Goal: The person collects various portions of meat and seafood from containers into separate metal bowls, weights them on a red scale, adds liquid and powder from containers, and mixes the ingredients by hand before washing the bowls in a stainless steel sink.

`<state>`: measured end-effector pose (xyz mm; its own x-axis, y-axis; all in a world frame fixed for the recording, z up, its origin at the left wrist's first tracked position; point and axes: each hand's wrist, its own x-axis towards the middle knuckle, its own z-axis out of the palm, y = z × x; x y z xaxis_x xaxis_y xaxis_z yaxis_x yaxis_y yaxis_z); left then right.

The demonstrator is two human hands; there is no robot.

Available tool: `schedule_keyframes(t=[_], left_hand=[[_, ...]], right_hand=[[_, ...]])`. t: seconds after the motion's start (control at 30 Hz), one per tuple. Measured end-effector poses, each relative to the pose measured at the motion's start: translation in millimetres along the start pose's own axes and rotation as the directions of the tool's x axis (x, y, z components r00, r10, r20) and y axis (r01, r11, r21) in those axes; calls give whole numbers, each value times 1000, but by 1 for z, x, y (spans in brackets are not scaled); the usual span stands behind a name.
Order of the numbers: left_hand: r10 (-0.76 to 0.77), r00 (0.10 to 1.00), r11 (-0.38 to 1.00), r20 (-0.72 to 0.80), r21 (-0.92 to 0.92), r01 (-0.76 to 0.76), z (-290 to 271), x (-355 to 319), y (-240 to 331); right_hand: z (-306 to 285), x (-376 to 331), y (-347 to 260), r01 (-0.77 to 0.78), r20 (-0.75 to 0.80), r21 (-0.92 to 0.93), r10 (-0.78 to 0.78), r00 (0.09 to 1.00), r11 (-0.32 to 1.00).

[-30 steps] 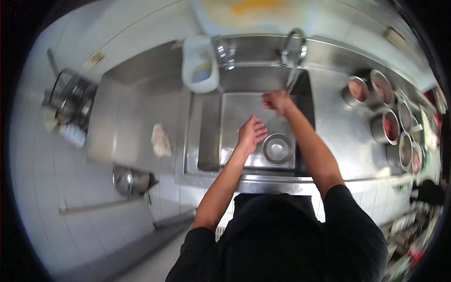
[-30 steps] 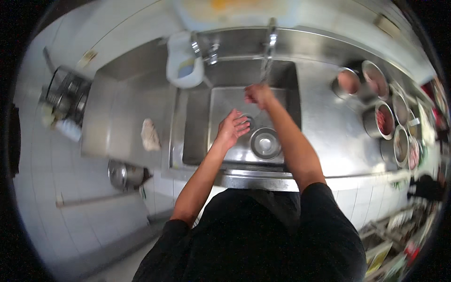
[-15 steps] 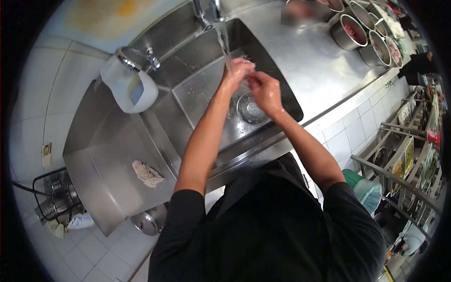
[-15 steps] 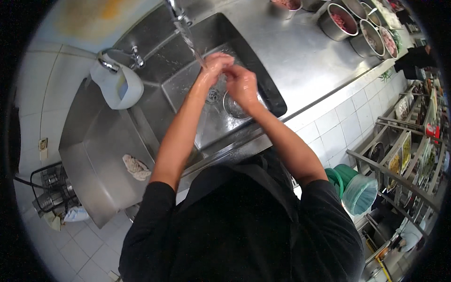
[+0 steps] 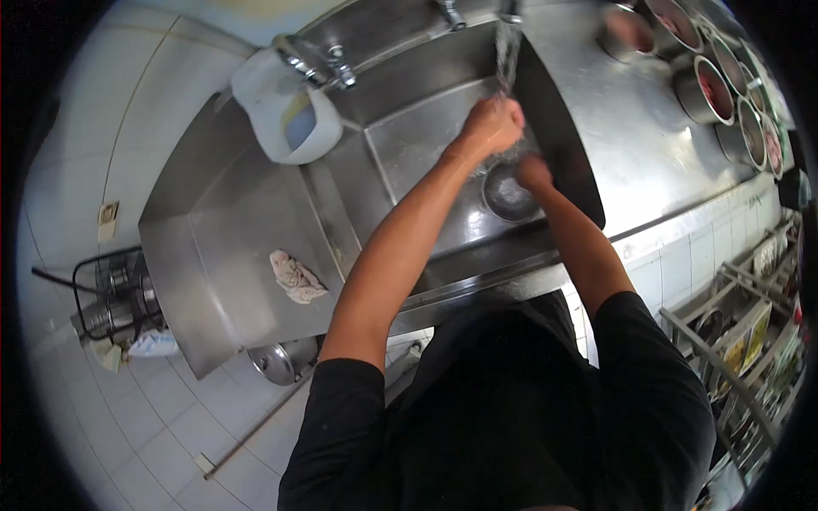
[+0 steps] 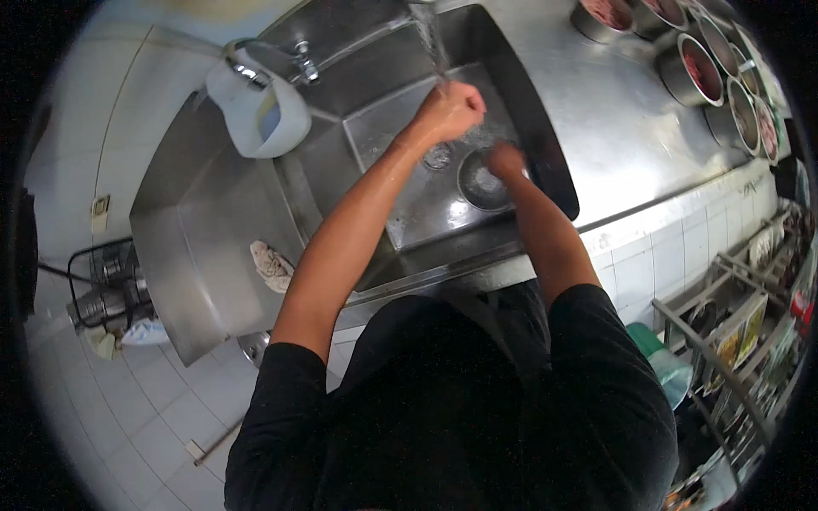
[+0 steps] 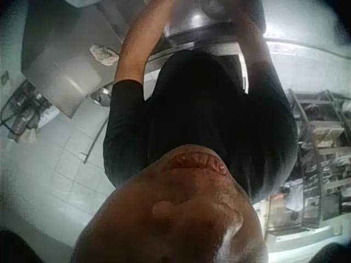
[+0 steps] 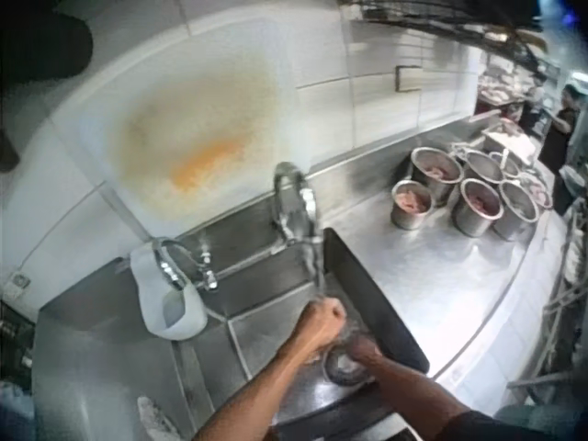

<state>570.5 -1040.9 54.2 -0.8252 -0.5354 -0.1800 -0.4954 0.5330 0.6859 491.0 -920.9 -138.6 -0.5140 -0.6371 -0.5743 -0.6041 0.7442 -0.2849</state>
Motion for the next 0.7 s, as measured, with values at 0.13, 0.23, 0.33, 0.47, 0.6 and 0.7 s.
schedule_keyframes(t=[0.13,0.23,0.33,0.47,0.6,0.7], left_hand=[[106,992,986,-62,-124,-113,-12,-3,25],[-41,999,984,-5,-176,40,-14,-20,9],[-317,941,926,-122,-253,279,-2,-67,-95],[-457,860,885,-228,-212,415,21,-100,-155],[-696,718,535,-14,-678,505,34,-97,-122],[-614,768,180,183,-915,362,50,-81,-88]], right_hand=[[62,24,90,-80,79,-279,105,991,957],[66,42,56,-95,-183,-34,87,979,995],[16,7,-90,279,-127,-134,-296,947,951],[-61,-22,-131,398,-326,-194,-442,836,896],[-117,-34,-97,429,-468,-44,-398,789,902],[-144,-24,-50,415,-498,-1,-360,789,910]])
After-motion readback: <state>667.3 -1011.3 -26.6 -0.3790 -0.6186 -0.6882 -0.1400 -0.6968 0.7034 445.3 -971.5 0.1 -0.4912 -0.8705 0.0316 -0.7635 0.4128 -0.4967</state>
